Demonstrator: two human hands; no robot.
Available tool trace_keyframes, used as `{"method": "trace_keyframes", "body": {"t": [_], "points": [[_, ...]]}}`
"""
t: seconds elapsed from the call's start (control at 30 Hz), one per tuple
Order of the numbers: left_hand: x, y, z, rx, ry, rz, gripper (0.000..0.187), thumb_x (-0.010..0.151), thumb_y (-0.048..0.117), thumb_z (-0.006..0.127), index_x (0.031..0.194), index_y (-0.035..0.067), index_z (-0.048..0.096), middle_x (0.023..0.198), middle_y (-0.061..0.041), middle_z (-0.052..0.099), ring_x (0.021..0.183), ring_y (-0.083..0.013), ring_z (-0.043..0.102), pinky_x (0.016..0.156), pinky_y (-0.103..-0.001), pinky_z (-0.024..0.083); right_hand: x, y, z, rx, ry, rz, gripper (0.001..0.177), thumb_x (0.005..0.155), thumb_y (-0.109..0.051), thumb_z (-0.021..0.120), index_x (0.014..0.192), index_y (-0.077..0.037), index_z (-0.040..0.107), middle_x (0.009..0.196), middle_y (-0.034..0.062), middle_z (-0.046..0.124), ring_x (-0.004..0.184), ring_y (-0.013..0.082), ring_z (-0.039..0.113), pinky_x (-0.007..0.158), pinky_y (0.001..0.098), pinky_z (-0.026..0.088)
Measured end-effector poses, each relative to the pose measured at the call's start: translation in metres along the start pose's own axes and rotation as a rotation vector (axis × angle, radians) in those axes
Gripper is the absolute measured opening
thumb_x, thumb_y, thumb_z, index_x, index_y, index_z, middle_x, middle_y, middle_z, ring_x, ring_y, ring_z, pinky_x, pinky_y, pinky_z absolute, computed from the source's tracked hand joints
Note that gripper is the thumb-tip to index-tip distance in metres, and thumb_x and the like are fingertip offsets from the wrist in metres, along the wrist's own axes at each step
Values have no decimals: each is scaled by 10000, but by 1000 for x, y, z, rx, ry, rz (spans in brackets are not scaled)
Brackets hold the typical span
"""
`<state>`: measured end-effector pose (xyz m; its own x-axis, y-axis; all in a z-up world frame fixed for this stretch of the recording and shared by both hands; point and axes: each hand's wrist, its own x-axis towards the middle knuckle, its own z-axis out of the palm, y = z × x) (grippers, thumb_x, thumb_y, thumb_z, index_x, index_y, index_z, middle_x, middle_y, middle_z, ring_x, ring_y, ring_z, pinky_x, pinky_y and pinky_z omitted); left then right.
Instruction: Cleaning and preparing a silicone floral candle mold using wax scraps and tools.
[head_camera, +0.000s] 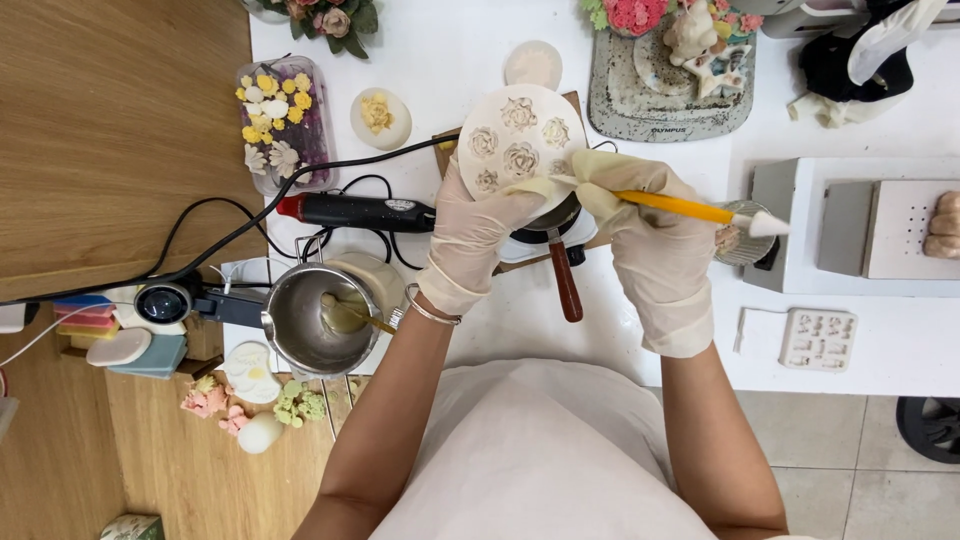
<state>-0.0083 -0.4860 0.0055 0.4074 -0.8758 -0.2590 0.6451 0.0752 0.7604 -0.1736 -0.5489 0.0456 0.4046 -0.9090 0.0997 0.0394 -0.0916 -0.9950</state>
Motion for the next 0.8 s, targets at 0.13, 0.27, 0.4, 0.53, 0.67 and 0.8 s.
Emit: {"method": "trace_keyframes", "body": {"t": [0.13,0.27,0.4,0.53,0.67,0.8], "points": [[-1,2,2,23,3,-17,733,826,-102,794,1472,22,473,1363,-131,650,1217,-237,663,1034,-378,587,4,6,-9,70,-44,83,155,999,26,741,1129,15,657,1185,111,742,1090,150,703,997,277,583],[-3,4,4,4,-7,-13,745,812,-112,791,1464,34,464,1365,-119,642,1227,-223,657,1042,-373,585,3,-1,-4,37,1,46,176,1015,27,734,1178,16,667,1216,106,735,1099,143,690,1015,272,571],[-4,4,3,27,-26,-23,726,821,-109,793,1465,20,482,1371,-126,643,1232,-222,655,1048,-369,579,2,3,0,-2,30,15,185,1011,39,729,1182,9,663,1218,94,731,1119,137,687,1031,270,567],[-6,1,0,36,18,-28,717,807,-108,803,1436,33,486,1366,-114,640,1231,-216,652,1044,-360,573,3,6,-4,-15,-21,-26,179,1019,46,728,1176,4,653,1234,90,724,1152,141,686,1053,279,557],[-4,9,-2,124,-45,-19,728,790,-120,803,1423,38,480,1367,-101,636,1239,-198,648,1039,-352,582,9,9,-16,-70,-74,40,167,963,46,777,1086,-9,678,1115,74,735,1017,124,665,948,277,562],[-4,20,-5,25,-108,-148,685,814,-129,774,1433,-12,504,1333,-133,662,1196,-231,678,1021,-366,591,15,16,-31,23,-179,111,167,917,95,770,1008,-18,687,1031,53,713,942,129,648,878,266,552]]}}
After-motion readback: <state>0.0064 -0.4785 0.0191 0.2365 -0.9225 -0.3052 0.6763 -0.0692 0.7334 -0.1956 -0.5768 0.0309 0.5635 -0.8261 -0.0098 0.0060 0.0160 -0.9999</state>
